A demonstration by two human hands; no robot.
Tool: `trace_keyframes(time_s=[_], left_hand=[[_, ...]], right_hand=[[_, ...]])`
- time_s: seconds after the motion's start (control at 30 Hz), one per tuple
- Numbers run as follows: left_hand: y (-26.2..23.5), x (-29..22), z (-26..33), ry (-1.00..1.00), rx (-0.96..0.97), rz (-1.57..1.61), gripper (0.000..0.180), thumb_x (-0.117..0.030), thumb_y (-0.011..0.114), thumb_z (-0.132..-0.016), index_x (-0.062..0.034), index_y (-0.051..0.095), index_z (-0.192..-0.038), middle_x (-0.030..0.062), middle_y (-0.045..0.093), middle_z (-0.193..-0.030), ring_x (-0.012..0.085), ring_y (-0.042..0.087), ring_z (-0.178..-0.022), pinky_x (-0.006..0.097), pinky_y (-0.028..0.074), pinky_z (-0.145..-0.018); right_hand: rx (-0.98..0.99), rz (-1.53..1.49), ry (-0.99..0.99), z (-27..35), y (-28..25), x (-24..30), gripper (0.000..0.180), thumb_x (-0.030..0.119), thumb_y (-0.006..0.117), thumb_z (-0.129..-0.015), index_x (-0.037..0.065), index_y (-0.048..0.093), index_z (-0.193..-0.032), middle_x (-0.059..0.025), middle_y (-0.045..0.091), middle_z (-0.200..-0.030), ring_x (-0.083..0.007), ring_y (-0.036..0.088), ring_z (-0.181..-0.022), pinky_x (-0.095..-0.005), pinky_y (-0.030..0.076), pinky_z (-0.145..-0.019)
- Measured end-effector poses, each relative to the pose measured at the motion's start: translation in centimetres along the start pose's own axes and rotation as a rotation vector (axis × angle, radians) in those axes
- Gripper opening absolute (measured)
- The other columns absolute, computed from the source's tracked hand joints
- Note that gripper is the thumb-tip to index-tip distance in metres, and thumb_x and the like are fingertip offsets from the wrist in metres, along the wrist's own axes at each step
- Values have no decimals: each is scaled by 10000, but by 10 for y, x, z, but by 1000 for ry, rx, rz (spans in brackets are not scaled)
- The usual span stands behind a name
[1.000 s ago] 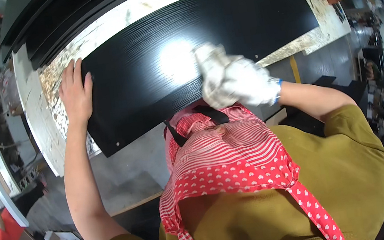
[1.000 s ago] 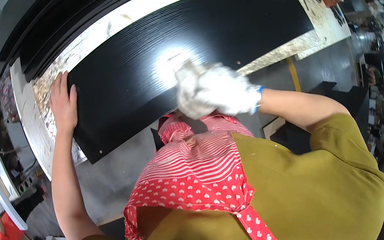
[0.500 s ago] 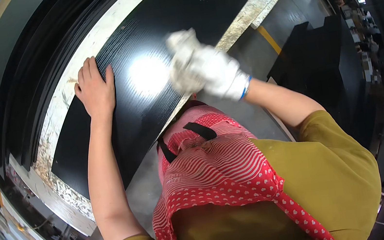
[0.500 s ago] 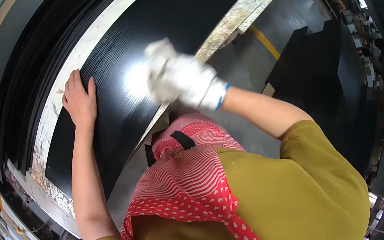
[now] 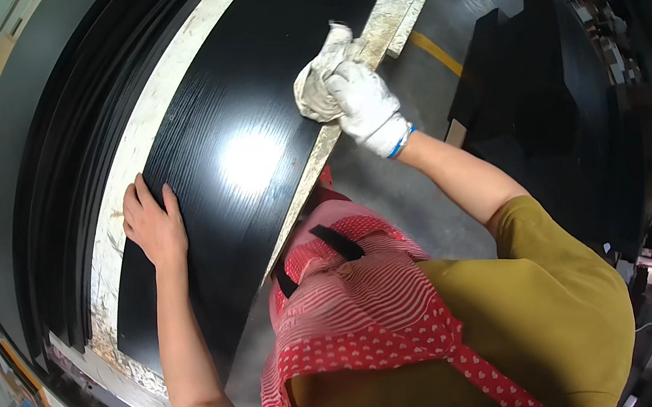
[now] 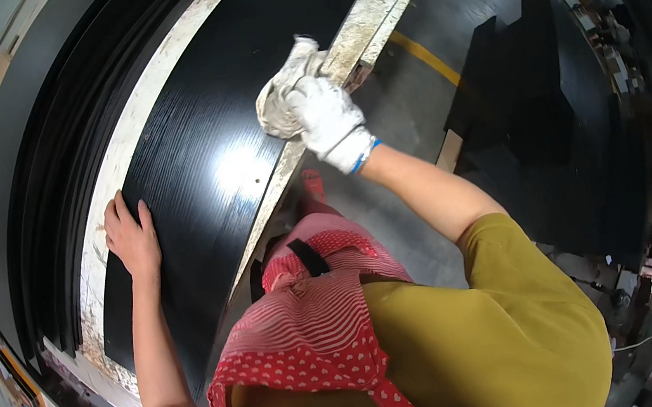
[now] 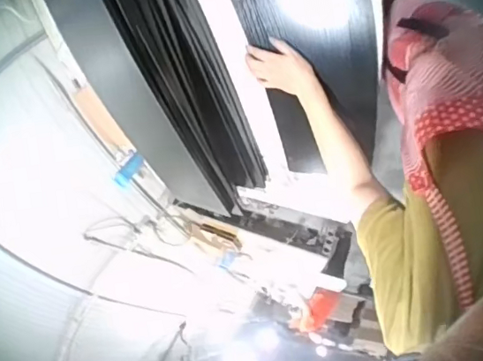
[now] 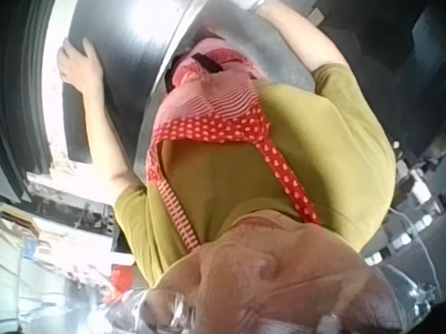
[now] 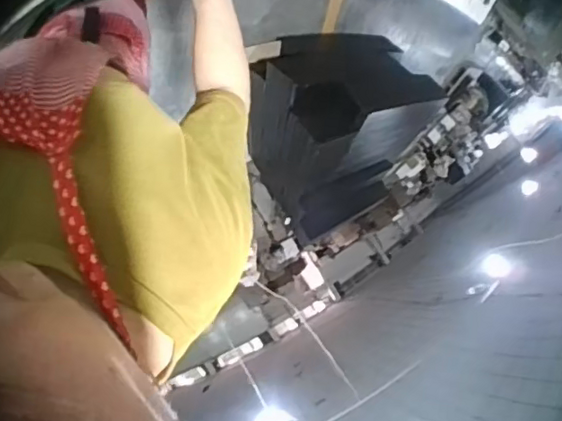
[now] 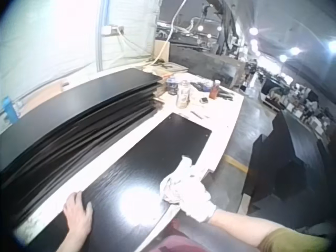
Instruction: Cleaning and applying polish to black furniture panels using a cloth and liquid cleaner.
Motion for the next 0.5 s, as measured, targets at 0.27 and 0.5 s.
trace_keyframes(time_s=[0.27,0.5], left_hand=[[0,7,0,13,-27,-9,536,-364,490,-978,-71,437,-1423,137,453,-1401,299,411,-1321,505,299,-1082],[3,7,-1,23,-30,-31,530,-357,485,-977,-66,439,-1418,137,453,-1402,302,412,-1318,513,308,-1079]], right_hand=[[-13,-291,-105,-20,-11,53,325,136,484,-869,-14,578,-1141,-252,608,-1072,-387,643,-941,-422,528,-848],[296,-148,347,-18,17,2,226,101,514,-835,13,596,-1027,-220,601,-1022,-401,586,-916,-475,501,-796]])
Point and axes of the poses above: each hand's wrist, its own z-axis away from the middle knuckle, its own y-axis out of the palm, x = y × z, the point moved 5 cm from there along -z, towards the middle knuckle
